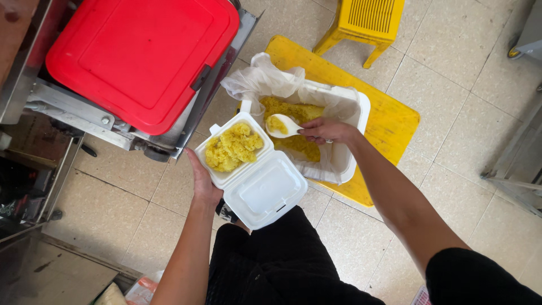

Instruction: The person scoops pomegranate seeds into plastic cups using a slotted spoon, then scoops yellow rice from a container into a foam takeaway box.

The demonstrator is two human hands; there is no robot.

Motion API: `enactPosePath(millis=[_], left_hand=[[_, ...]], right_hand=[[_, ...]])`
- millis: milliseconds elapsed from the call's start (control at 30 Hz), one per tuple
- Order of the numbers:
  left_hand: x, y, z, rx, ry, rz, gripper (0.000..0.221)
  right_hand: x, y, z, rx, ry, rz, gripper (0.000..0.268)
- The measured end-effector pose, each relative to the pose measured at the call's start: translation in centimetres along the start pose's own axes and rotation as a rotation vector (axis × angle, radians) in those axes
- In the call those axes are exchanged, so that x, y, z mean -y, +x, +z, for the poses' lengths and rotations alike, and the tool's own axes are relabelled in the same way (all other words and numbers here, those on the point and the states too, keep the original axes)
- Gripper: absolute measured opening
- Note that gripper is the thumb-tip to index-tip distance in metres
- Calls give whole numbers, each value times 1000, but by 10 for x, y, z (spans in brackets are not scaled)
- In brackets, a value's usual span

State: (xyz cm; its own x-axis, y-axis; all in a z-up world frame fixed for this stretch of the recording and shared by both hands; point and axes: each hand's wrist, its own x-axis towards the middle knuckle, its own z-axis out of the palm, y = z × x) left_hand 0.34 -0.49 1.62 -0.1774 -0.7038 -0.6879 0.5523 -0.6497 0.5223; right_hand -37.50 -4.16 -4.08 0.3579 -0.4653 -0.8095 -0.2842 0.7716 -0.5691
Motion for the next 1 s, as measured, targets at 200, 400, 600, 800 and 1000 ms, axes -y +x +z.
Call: enactPosePath(millis=[200, 400, 600, 800, 1000], left_hand=[[-20, -2, 35, 96, 14, 26, 102], [-23, -8, 89, 254, -159, 75, 96], [-46, -45, 100, 196, -214, 97, 90], [-70, -89, 94, 223, -179, 201, 91], [-85, -130, 73, 271, -222, 231, 90]], right_hand=[[73, -126, 36, -303, -45, -217, 33], [121, -175, 134, -392, -263, -318, 43], [141, -224, 228, -872, -620, -533, 40], [161, -240, 308, -955, -606, -489, 41], [150, -232, 355, -975, -676, -593, 43]])
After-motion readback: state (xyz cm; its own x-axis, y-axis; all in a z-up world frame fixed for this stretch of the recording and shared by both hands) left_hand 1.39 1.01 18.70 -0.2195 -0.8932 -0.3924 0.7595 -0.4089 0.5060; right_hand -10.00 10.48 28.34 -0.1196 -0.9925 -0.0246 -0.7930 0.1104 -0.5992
